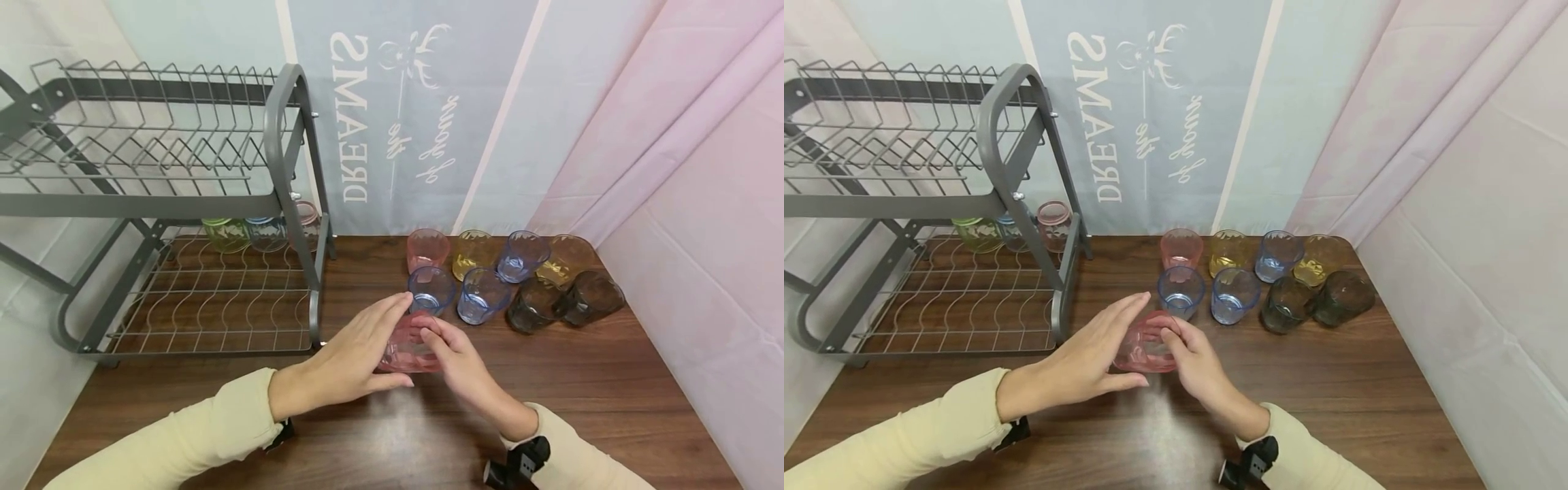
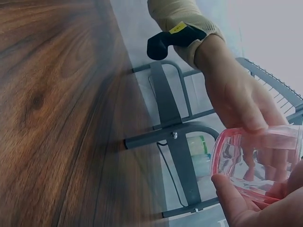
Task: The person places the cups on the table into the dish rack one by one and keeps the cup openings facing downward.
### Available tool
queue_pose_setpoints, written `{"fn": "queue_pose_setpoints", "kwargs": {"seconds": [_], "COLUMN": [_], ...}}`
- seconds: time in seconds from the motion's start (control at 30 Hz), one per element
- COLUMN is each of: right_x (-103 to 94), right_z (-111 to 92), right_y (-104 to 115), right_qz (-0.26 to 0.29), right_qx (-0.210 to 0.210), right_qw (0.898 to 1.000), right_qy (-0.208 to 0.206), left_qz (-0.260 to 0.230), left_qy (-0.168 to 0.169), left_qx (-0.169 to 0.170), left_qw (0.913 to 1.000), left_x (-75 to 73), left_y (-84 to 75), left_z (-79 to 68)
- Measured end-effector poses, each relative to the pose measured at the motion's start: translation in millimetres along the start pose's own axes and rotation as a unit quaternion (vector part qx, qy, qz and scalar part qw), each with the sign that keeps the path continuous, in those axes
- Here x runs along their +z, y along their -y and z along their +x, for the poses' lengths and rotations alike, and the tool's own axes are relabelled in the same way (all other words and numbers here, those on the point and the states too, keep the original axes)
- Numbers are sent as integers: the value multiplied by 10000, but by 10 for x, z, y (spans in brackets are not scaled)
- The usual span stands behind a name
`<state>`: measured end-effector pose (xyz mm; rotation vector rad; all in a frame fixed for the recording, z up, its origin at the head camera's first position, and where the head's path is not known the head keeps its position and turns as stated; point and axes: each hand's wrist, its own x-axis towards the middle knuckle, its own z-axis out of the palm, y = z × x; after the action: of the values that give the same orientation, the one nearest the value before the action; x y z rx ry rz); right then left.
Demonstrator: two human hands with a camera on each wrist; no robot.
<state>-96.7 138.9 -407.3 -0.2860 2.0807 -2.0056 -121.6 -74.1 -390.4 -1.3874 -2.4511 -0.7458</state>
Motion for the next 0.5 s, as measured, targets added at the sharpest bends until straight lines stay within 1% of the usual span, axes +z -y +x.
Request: {"fn": "queue_pose_setpoints", "kwargs": {"seconds": [0.23, 0.33, 0.4, 0.5], "right_x": [45, 46, 43, 31], "right_z": [-7, -8, -8, -10], "right_y": [13, 17, 19, 13], "right_qz": [-78, -104, -107, -150], "right_qx": [27, 74, 67, -20], "right_qw": [9999, 9999, 9999, 9999], "right_qy": [-60, -113, -77, -48], "left_qz": [-196, -330, -439, -635], "left_qy": [177, 182, 177, 202], "left_qx": [27, 28, 42, 32], "left_qw": [9996, 9993, 9989, 9978], "left_x": [17, 27, 31, 29], "left_y": [6, 4, 4, 3], "left_z": [3, 6, 6, 1]}}
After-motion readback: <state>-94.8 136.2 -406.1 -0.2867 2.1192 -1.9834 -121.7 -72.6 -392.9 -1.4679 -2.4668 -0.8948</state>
